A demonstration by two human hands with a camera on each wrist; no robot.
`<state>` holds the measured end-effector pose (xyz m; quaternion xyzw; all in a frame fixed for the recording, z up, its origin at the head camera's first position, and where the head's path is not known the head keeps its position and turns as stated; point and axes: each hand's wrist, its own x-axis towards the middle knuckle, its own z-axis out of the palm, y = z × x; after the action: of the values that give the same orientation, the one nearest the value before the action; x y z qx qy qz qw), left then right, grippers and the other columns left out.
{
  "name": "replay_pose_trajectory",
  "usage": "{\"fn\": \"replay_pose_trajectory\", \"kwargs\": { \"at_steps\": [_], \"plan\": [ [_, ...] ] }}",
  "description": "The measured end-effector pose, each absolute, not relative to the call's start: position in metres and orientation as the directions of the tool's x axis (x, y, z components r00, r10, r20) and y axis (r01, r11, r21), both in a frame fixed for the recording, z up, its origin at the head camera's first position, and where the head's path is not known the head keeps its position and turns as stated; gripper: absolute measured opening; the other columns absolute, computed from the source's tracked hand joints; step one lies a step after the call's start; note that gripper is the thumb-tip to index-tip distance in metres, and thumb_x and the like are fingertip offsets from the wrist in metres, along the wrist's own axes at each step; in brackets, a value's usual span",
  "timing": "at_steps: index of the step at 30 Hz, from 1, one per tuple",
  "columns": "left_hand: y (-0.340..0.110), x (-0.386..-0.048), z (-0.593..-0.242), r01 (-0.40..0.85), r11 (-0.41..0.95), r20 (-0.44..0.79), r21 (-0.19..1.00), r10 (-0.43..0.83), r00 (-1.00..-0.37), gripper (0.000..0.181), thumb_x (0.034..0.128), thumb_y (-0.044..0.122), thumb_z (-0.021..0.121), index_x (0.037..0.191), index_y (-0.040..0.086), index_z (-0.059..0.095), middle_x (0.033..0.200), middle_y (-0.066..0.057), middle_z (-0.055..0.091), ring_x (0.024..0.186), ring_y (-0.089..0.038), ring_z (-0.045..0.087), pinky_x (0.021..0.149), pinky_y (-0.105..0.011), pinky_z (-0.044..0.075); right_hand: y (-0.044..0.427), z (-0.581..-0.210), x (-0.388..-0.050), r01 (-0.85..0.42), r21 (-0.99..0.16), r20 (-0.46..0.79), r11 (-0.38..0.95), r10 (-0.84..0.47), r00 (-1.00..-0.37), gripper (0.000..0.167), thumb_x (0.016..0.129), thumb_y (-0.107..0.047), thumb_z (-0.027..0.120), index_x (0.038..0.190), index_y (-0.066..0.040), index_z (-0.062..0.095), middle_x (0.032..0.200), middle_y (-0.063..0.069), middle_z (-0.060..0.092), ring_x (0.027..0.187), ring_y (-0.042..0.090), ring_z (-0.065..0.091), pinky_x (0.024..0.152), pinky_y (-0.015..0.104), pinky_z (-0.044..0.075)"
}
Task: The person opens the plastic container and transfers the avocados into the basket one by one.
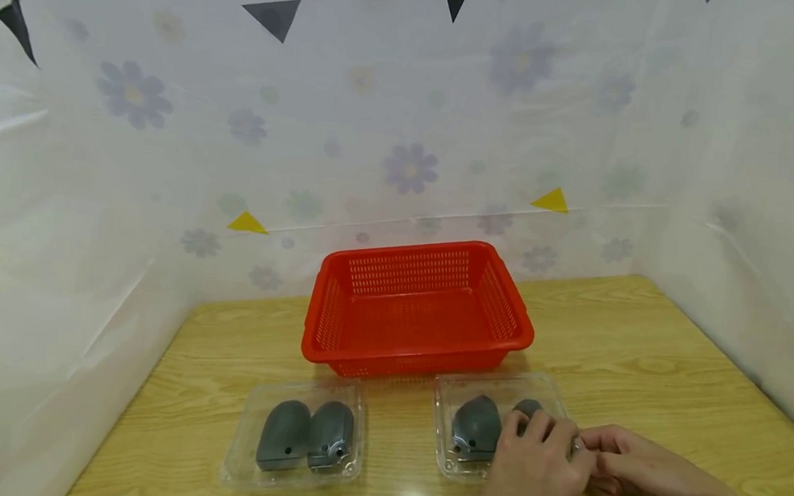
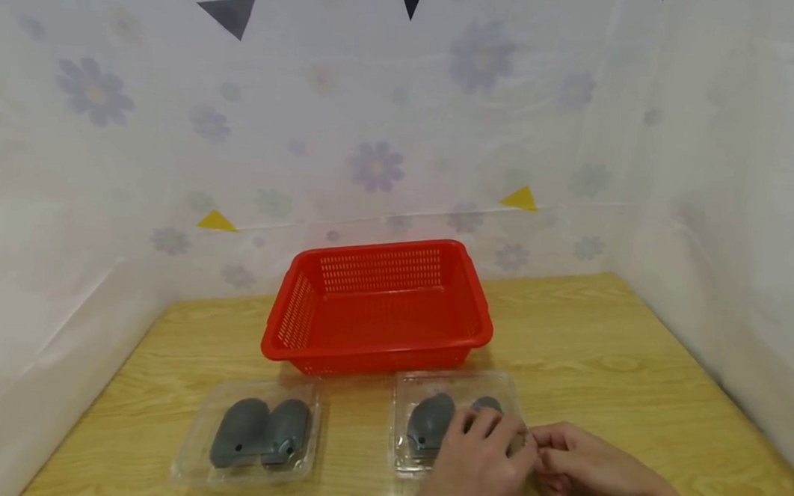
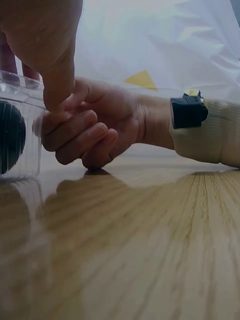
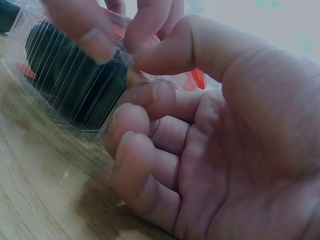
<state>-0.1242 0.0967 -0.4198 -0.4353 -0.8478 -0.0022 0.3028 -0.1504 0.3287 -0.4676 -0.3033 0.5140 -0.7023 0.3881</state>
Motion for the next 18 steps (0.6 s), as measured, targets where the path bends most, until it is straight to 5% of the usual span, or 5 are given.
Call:
{"fn": "replay_pose_trajectory", "kwargs": {
  "at_steps": [8, 13, 18],
  "plan": [
    [0.100, -0.123, -0.417, 0.727, 0.632, 0.529, -0.268, 0.727, -0.437, 0.019, 0.1002, 0.028, 0.057, 0.091, 0.033, 0.072, 0.102, 0.012, 0.058, 0.095, -0.008, 0.056, 0.080, -0.029, 0.052, 0.329, -0.467, -0.151, 0.233, -0.957, 0.031, -0.173, -0.859, -0.512, 0.037, 0.101, 0.004, 0.022, 0.116, -0.003, 0.055, 0.072, 0.031, 0.021, 0.056, 0.042, 0.019, 0.047, 0.048, 0.017],
    [0.102, -0.121, -0.410, 0.724, 0.635, 0.441, -0.272, 0.750, -0.493, 0.018, 0.1007, 0.030, 0.056, 0.093, 0.033, 0.072, 0.102, 0.015, 0.058, 0.094, -0.005, 0.053, 0.081, -0.026, 0.051, 0.329, -0.468, -0.150, 0.217, -0.960, 0.042, -0.175, -0.860, -0.508, 0.036, 0.103, 0.001, 0.020, 0.115, -0.002, 0.054, 0.072, 0.031, 0.023, 0.058, 0.042, 0.019, 0.047, 0.048, 0.018],
    [0.106, -0.120, -0.410, 0.695, 0.655, 0.497, -0.297, 0.728, -0.473, 0.020, 0.0996, 0.030, 0.057, 0.087, 0.035, 0.072, 0.094, 0.015, 0.059, 0.089, -0.006, 0.054, 0.075, -0.026, 0.051, 0.329, -0.467, -0.149, 0.207, -0.961, 0.055, -0.183, -0.861, -0.506, 0.037, 0.103, 0.001, 0.019, 0.111, -0.005, 0.054, 0.070, 0.031, 0.023, 0.055, 0.042, 0.020, 0.047, 0.049, 0.018]
  ]
}}
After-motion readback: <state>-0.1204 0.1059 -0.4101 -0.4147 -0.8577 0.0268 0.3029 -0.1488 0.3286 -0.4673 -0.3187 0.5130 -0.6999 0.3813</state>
